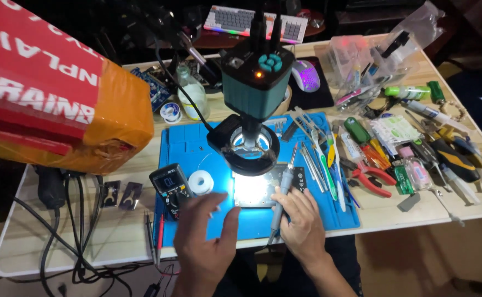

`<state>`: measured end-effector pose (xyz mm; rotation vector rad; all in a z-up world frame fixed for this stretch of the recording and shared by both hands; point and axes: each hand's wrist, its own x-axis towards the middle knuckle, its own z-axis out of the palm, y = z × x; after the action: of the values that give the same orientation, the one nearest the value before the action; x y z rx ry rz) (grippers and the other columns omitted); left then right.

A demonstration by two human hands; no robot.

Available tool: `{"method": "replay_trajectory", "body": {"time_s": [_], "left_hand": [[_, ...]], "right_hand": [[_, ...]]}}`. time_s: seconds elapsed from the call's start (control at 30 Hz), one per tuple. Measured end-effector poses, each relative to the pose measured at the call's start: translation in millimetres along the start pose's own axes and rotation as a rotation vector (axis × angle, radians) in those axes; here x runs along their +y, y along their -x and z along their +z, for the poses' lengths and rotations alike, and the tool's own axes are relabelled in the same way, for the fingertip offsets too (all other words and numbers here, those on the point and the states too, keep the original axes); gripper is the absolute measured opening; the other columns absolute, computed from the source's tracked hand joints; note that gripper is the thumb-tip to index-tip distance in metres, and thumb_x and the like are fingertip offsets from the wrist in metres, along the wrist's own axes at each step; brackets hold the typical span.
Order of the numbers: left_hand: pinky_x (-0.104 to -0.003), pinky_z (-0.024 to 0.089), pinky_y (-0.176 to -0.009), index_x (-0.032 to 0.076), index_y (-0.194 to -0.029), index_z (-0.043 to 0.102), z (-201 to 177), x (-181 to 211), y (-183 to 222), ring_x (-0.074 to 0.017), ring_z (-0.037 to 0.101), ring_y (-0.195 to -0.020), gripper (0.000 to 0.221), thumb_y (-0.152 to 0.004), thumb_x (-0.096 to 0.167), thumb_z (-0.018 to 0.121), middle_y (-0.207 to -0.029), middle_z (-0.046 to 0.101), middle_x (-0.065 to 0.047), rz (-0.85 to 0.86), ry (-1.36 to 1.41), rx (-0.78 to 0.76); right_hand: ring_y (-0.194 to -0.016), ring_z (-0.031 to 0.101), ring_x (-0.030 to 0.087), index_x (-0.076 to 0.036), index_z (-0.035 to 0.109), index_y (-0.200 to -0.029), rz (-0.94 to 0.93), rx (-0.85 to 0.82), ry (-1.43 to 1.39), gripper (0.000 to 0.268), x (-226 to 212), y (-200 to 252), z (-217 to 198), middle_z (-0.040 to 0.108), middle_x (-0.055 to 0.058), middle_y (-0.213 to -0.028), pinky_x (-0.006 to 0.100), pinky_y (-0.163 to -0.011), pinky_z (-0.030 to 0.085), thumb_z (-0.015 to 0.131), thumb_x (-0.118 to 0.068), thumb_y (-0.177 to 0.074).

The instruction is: Soldering electronic components onto a printed circuit board using a soldering iron and flux syringe.

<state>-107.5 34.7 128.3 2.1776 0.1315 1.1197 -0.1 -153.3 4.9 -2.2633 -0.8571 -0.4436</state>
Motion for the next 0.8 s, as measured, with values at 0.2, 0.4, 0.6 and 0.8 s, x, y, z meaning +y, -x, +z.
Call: {"method": "replay_trajectory", "body": {"time_s": [0.2, 0.4, 0.6, 0.8], "left_hand": [[-0.047, 0.06, -0.098, 0.0, -0.139, 0.067, 9.2, 12.6, -76.8, -0.0332, 0.067, -0.119, 0.048, -0.101, 0.018, 0.089, -0.129, 0.074, -0.015, 0.151, -0.048, 0.007], [-0.048, 0.05, -0.106, 0.008, -0.142, 0.069, 39.2, -2.7, -93.9, -0.0286, 0.071, -0.12, 0.059, -0.093, 0.033, 0.092, -0.126, 0.082, -0.006, 0.035, -0.105, -0.086], [-0.048, 0.046, -0.1, 0.015, -0.134, 0.077, 48.6, -6.7, -101.0, -0.0289, 0.069, -0.117, 0.044, -0.094, 0.026, 0.092, -0.126, 0.083, 0.002, 0.048, -0.136, -0.093], [-0.047, 0.046, -0.094, 0.016, -0.119, 0.082, 53.2, -2.5, -109.8, -0.0286, 0.068, -0.109, 0.033, -0.089, 0.026, 0.093, -0.109, 0.085, 0.004, 0.058, -0.157, -0.078]], "right_hand": [[-0.136, 0.07, 0.032, -0.018, 0.075, -0.131, -0.004, 0.004, 0.012, 0.033, -0.2, 1.8, 1.4, 0.08, 0.007, -0.14, 0.056, -0.125, 0.044, 0.072, -0.009, -0.099], [-0.136, 0.07, 0.032, -0.018, 0.075, -0.133, -0.005, 0.002, 0.018, 0.035, 0.9, 3.1, 1.6, 0.079, 0.006, -0.141, 0.056, -0.125, 0.044, 0.073, -0.009, -0.099], [-0.136, 0.071, 0.031, -0.018, 0.074, -0.133, -0.015, 0.012, 0.019, 0.037, -0.4, 2.1, 0.7, 0.079, 0.005, -0.141, 0.055, -0.124, 0.045, 0.074, -0.008, -0.098], [-0.133, 0.072, 0.031, -0.018, 0.074, -0.131, -0.009, 0.005, 0.012, 0.033, 0.2, 2.1, 0.8, 0.08, 0.007, -0.139, 0.056, -0.123, 0.046, 0.072, -0.01, -0.1]]}}
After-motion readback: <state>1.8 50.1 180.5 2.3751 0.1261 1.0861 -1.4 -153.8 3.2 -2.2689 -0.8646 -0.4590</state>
